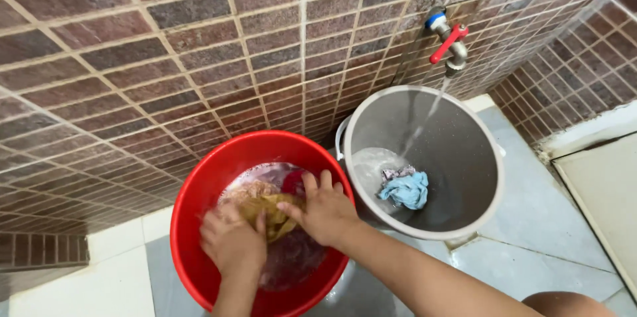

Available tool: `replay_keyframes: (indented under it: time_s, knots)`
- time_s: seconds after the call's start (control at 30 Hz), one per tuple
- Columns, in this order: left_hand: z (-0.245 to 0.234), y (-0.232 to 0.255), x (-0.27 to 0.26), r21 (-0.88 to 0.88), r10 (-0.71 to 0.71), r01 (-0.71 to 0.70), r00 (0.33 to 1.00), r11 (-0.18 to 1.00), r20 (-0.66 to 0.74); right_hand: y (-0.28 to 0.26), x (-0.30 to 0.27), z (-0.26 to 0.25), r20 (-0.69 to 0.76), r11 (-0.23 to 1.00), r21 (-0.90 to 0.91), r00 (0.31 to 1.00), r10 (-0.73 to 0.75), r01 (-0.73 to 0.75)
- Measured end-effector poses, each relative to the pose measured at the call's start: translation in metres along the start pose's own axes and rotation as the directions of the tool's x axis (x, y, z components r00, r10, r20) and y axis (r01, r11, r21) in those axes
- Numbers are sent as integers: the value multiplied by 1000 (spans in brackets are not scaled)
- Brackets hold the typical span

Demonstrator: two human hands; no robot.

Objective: The person fills a bucket with water from a faucet, pours it into another bucket with clothes, and scrubs each garment by hand before wringing it out and placing it into the first bucket.

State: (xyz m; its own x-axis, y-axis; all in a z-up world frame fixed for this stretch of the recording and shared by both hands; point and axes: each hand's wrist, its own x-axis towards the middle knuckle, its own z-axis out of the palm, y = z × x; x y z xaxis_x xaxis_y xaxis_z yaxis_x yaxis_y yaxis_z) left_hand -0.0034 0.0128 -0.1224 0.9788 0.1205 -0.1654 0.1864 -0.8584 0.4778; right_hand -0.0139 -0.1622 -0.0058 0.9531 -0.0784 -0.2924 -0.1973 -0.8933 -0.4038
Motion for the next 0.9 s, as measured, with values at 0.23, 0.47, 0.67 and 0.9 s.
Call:
replay_keyframes:
  time_s: [0.23,0.47,0.67,0.9]
  knots:
    - [110,-42,-4,297,116,-551,594,780,796,32,16,28,232,989,-81,967,-104,126]
    - [47,4,-3,36,293,-395,737,918,608,55,34,77,356,796,579,933,-55,-174]
    - [-98,70,-9,-736,100,483,801,475,590,41,29,48,765,101,636,642,54,-765]
    - [-16,38,17,-913,-120,321,947,251,299,-14,9,59,-117,461,886,946,303,-38]
